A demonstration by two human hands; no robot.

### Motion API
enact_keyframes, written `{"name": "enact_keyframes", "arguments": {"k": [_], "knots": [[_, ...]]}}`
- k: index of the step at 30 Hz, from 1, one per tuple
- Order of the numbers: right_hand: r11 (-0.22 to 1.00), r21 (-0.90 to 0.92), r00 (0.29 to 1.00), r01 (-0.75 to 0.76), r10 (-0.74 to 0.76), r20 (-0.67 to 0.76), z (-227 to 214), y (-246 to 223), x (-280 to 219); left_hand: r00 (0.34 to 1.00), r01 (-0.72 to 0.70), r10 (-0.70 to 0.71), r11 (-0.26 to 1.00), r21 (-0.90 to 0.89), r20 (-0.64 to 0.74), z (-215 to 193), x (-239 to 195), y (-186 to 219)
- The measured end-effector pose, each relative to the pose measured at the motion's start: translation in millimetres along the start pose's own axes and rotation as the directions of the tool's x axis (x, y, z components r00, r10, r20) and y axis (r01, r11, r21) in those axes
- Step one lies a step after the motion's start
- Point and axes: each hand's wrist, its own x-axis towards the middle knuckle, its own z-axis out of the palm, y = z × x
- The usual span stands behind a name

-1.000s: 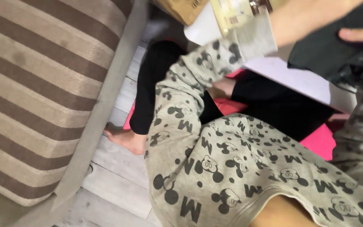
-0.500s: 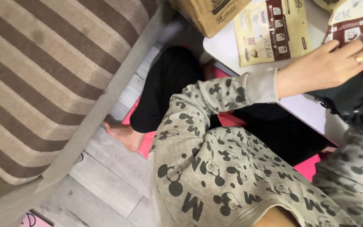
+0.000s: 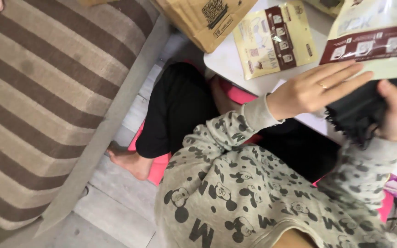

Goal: The person handles several black face masks by hand, opening them and placing them into individual packaging envelopes.

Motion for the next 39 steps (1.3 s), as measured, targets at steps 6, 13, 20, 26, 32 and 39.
{"name": "enact_keyframes", "arguments": {"k": [6,13,20,26,32,39], "knots": [[0.978,0.197,0.958,-0.069,0.120,-0.259,22.6,12.9,-20.5,0.889,0.456,-0.416,0.838,-0.301,0.190,4.1,-26.5,9.9],[0.973,0.221,0.979,-0.068,0.108,-0.174,34.7,0.5,-33.1,0.975,0.220,-0.213,0.943,-0.251,0.056,-26.7,7.4,-2.8],[0.926,0.314,0.915,-0.210,0.299,-0.272,53.1,-27.8,-24.6,0.996,0.085,-0.088,0.985,-0.147,-0.014,-16.0,-2.0,-9.3],[0.872,0.442,0.863,-0.210,0.378,-0.336,65.0,-27.8,-23.0,0.998,0.064,-0.065,0.985,-0.158,0.001,-19.7,0.5,-11.9],[0.872,0.472,0.869,-0.132,0.331,-0.368,75.4,-30.9,-20.4,0.994,0.081,-0.090,0.988,-0.134,-0.059,-23.3,7.7,-6.9],[0.566,0.812,0.909,-0.144,0.399,-0.118,80.1,-56.1,-23.8,0.975,0.203,-0.215,0.966,-0.161,-0.061,-5.9,-14.1,-0.5]]}}
